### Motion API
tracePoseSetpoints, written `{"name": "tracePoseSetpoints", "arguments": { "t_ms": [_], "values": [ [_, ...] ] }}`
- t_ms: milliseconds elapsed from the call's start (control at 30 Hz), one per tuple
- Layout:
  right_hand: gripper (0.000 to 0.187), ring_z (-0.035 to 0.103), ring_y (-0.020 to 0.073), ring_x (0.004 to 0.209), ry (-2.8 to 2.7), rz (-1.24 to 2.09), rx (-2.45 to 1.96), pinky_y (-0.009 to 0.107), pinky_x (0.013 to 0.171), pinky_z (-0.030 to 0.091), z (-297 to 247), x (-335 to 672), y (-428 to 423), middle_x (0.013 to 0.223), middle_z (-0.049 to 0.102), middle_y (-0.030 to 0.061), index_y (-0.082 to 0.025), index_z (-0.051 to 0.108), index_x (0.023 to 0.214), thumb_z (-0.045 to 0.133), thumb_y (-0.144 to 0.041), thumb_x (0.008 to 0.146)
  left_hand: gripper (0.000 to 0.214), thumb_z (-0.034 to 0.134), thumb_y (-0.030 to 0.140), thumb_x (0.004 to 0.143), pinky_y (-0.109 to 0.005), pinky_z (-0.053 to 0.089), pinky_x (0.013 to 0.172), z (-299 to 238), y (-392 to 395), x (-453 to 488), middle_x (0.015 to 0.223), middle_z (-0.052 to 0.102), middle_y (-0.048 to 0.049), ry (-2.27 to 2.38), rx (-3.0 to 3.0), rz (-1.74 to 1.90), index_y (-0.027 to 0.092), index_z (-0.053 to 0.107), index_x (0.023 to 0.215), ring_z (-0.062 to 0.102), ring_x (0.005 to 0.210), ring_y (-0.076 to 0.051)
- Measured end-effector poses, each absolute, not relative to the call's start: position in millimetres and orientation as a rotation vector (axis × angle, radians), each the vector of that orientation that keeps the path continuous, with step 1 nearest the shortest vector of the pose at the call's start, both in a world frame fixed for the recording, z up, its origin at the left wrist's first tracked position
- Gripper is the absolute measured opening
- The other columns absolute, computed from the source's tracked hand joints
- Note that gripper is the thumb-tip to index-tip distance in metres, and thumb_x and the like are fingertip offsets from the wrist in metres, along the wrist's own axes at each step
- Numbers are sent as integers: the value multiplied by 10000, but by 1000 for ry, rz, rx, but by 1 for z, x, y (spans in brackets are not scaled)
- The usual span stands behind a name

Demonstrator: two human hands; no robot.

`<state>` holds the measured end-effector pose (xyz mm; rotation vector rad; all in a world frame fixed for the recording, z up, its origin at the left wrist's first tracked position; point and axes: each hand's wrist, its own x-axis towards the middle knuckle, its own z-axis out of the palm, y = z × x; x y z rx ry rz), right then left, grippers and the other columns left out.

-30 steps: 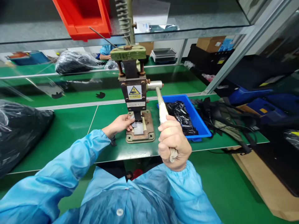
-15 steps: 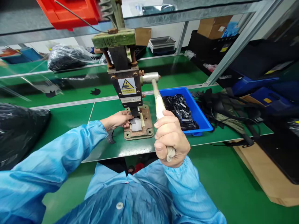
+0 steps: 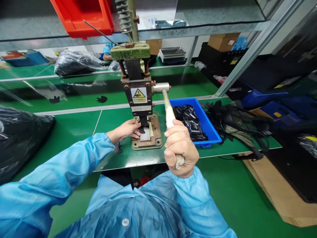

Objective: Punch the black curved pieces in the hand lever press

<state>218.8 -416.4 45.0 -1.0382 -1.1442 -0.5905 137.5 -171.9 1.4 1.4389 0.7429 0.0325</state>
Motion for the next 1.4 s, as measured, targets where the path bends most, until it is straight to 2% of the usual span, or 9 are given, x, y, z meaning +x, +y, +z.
{"name": "tracePoseSetpoints", "arguments": {
  "t_ms": [200,300,400,500,700,833,967,1133,1400],
  "values": [
    [215,671,212,785,-1181,-587,-1011,624,1075,554,46,222,-415,657,635,-40,-256,610,695,710,-316,875,463,768,585,928,-342,652,776,15,-137,53,1211,776,-136,444,1686,238,188,722,1162,775,931,-220],
    [256,662,210,760,-1156,-611,-980,622,1056,556,46,222,-413,628,616,-34,-246,592,672,728,-330,871,478,742,584,949,-475,595,1078,-2,-125,1,1387,737,-154,435,2222,351,224,753,1263,716,1260,-315],
    [296,661,212,739,-1145,-629,-971,622,1030,568,46,222,-411,611,611,-31,-245,578,650,744,-353,869,742,780,598,915,-622,354,1310,-31,-138,-40,1656,548,-184,273,2629,231,237,628,1545,483,1561,-408],
    [317,655,217,711,-1106,-641,-967,638,999,576,45,222,-407,596,609,-30,-251,571,631,755,-370,861,945,764,626,919,-673,241,1346,-59,-164,-65,1716,467,-196,124,2787,132,235,420,1708,385,1624,-421],
    [452,616,218,604,-1008,-754,-867,621,901,593,43,226,-394,512,543,-38,-247,474,539,789,-433,805,402,579,249,1063,-555,494,1194,-83,-197,-82,1408,733,-146,67,2811,370,279,679,1451,641,1406,-326],
    [380,629,212,635,-1051,-727,-894,597,936,587,45,225,-396,535,556,-40,-249,520,583,761,-409,829,232,519,297,1101,-406,579,953,-66,-192,-61,1133,782,-109,282,2538,478,245,716,1213,741,1062,-253],
    [316,635,210,668,-1086,-707,-918,605,966,583,46,223,-400,562,572,-38,-246,552,619,746,-373,835,344,454,485,1128,-316,536,732,-42,-172,-2,851,684,-27,560,2159,446,237,596,937,685,737,-182],
    [286,639,217,694,-1098,-681,-981,634,1001,571,48,220,-406,592,590,-42,-258,572,640,733,-365,850,355,590,571,1055,-261,454,556,-33,-154,79,646,605,53,592,1875,318,240,509,956,607,537,-142],
    [309,644,217,738,-1106,-648,-1011,630,1036,553,48,219,-410,603,598,-32,-245,577,644,735,-380,872,375,745,554,968,-252,426,496,-40,-144,124,701,652,14,475,1837,295,203,614,958,571,500,-120]
  ]
}}
